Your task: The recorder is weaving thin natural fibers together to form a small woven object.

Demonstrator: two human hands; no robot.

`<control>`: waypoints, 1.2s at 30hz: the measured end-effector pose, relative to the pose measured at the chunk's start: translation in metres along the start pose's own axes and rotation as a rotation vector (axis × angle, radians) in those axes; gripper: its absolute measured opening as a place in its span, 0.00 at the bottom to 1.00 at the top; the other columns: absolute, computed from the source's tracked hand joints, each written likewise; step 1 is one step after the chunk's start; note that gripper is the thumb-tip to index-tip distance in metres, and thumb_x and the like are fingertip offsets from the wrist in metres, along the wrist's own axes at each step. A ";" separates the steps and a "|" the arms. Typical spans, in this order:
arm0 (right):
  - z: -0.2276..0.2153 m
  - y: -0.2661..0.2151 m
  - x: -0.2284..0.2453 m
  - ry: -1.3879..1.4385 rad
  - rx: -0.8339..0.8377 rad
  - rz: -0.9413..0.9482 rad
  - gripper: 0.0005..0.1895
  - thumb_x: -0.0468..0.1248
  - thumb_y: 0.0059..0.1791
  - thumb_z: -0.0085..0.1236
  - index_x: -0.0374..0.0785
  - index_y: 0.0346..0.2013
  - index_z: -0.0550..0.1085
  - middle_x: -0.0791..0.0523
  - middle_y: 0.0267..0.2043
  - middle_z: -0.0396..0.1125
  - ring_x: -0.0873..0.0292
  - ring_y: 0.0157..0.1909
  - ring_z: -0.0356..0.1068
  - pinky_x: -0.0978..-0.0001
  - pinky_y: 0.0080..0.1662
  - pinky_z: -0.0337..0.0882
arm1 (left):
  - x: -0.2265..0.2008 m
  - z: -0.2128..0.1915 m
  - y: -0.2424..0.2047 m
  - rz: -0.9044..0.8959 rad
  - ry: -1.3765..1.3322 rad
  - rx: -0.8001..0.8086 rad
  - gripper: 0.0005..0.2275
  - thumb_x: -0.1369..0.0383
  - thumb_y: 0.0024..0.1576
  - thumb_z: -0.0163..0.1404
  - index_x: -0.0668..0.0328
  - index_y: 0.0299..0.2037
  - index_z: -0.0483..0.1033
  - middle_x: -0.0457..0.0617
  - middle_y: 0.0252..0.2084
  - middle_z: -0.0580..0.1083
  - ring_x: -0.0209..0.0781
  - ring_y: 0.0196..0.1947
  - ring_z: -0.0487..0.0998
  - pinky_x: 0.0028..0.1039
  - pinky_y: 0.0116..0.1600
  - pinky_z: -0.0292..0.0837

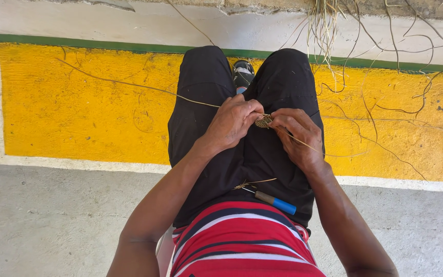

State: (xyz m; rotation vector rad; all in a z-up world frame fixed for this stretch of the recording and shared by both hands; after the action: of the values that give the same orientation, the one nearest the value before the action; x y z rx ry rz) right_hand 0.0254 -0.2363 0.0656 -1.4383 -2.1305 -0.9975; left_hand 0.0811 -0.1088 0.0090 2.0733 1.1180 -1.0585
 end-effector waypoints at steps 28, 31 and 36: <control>0.133 0.081 0.064 0.124 0.208 -0.289 0.07 0.32 0.47 0.68 0.39 0.37 0.77 0.57 0.41 0.73 0.53 0.43 0.73 0.62 0.45 0.69 | 0.018 -0.156 -0.104 -0.023 0.567 -0.367 0.09 0.61 0.58 0.59 0.55 0.35 0.75 0.43 0.33 0.75 0.43 0.37 0.73 0.37 0.44 0.62; 0.135 0.081 0.062 0.085 0.171 -0.316 0.08 0.32 0.46 0.70 0.40 0.36 0.78 0.58 0.40 0.73 0.55 0.44 0.71 0.62 0.45 0.66 | 0.018 -0.152 -0.100 -0.083 0.610 -0.397 0.10 0.60 0.58 0.59 0.56 0.34 0.74 0.45 0.31 0.74 0.44 0.36 0.72 0.37 0.40 0.61; 0.135 0.084 0.056 0.125 0.145 -0.260 0.08 0.33 0.46 0.71 0.41 0.37 0.78 0.59 0.40 0.73 0.57 0.45 0.70 0.64 0.48 0.64 | 0.011 -0.151 -0.099 -0.061 0.710 -0.468 0.11 0.61 0.59 0.60 0.58 0.36 0.73 0.45 0.31 0.72 0.44 0.35 0.71 0.36 0.40 0.59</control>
State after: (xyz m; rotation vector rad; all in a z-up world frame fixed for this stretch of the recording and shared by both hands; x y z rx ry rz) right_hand 0.0895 -0.0826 0.0400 -1.0238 -2.2834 -0.9704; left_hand 0.0564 0.0593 0.0716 2.0554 1.5783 -0.0184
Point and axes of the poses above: each hand's wrist, its own y-axis towards the middle knuckle, its own z-axis out of the palm, x = y × z, the point moved 10 cm from there along y, towards the middle knuckle
